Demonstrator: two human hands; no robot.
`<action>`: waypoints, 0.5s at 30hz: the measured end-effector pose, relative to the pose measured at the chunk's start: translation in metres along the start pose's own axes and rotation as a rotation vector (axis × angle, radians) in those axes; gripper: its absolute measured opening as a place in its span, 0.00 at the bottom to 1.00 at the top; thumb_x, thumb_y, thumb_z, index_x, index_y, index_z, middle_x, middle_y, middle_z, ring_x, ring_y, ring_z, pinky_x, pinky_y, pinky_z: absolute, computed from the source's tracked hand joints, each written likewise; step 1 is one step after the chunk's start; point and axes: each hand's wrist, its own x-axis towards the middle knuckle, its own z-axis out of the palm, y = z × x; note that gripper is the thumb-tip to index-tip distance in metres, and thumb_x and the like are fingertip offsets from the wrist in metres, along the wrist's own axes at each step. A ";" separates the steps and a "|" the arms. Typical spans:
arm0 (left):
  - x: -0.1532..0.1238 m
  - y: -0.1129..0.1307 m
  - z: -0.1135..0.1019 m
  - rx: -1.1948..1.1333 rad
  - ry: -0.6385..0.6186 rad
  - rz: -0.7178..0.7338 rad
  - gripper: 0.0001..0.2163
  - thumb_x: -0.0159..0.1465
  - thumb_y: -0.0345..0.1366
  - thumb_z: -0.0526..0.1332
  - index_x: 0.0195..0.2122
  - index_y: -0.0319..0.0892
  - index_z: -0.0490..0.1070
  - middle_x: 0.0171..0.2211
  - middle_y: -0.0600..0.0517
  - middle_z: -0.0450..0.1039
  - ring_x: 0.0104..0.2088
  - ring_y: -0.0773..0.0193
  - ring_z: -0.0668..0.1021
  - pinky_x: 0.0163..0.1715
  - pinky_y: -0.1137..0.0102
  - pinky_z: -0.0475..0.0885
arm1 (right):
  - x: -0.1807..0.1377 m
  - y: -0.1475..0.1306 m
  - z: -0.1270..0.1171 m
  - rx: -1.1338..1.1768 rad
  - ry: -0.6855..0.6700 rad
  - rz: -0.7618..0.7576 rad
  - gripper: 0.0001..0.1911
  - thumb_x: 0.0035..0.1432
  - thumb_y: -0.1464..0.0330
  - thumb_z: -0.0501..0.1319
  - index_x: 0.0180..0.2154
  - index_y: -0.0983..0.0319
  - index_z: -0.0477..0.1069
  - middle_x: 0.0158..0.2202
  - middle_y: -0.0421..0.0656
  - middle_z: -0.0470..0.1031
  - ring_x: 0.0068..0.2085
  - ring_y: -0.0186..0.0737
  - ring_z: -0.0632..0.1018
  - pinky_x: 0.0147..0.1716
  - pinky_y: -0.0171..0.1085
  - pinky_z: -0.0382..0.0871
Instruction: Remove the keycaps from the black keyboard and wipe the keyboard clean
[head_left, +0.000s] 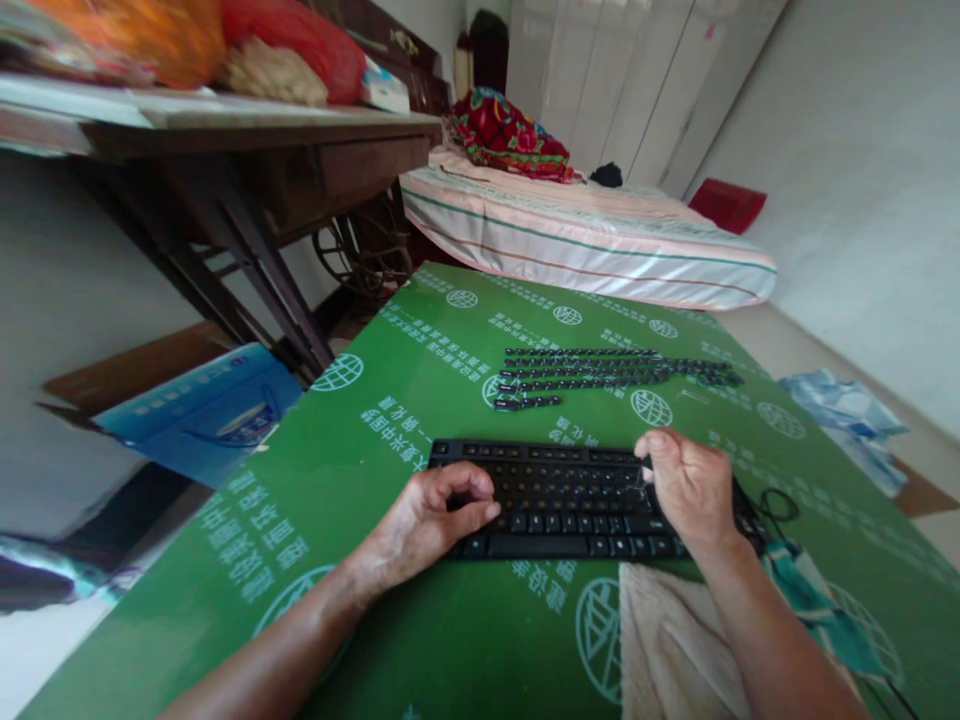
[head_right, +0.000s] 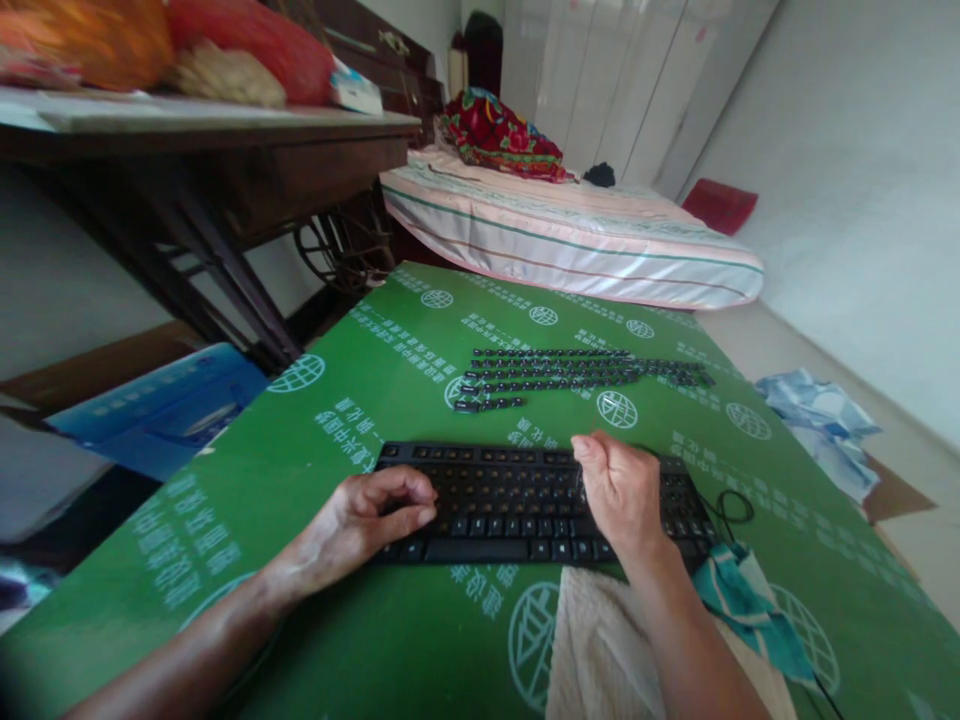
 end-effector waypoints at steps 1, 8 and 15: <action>0.000 -0.001 0.000 0.004 0.000 0.005 0.07 0.57 0.38 0.61 0.29 0.38 0.70 0.26 0.55 0.69 0.28 0.68 0.70 0.28 0.74 0.66 | -0.007 -0.004 -0.002 0.062 -0.014 0.019 0.29 0.62 0.50 0.45 0.20 0.61 0.69 0.13 0.38 0.67 0.16 0.32 0.70 0.20 0.30 0.61; -0.006 0.020 0.002 0.135 -0.015 0.090 0.07 0.58 0.38 0.61 0.30 0.39 0.71 0.29 0.54 0.72 0.32 0.66 0.73 0.34 0.72 0.68 | -0.047 -0.043 0.003 0.330 -0.046 0.011 0.29 0.63 0.53 0.43 0.19 0.61 0.66 0.13 0.37 0.64 0.16 0.30 0.69 0.18 0.29 0.60; -0.030 0.051 0.026 0.105 -0.382 0.018 0.13 0.55 0.37 0.63 0.40 0.38 0.73 0.34 0.50 0.76 0.33 0.63 0.75 0.34 0.70 0.68 | -0.064 -0.071 0.013 0.491 -0.017 0.187 0.33 0.64 0.52 0.38 0.18 0.61 0.66 0.13 0.38 0.64 0.16 0.30 0.68 0.18 0.29 0.60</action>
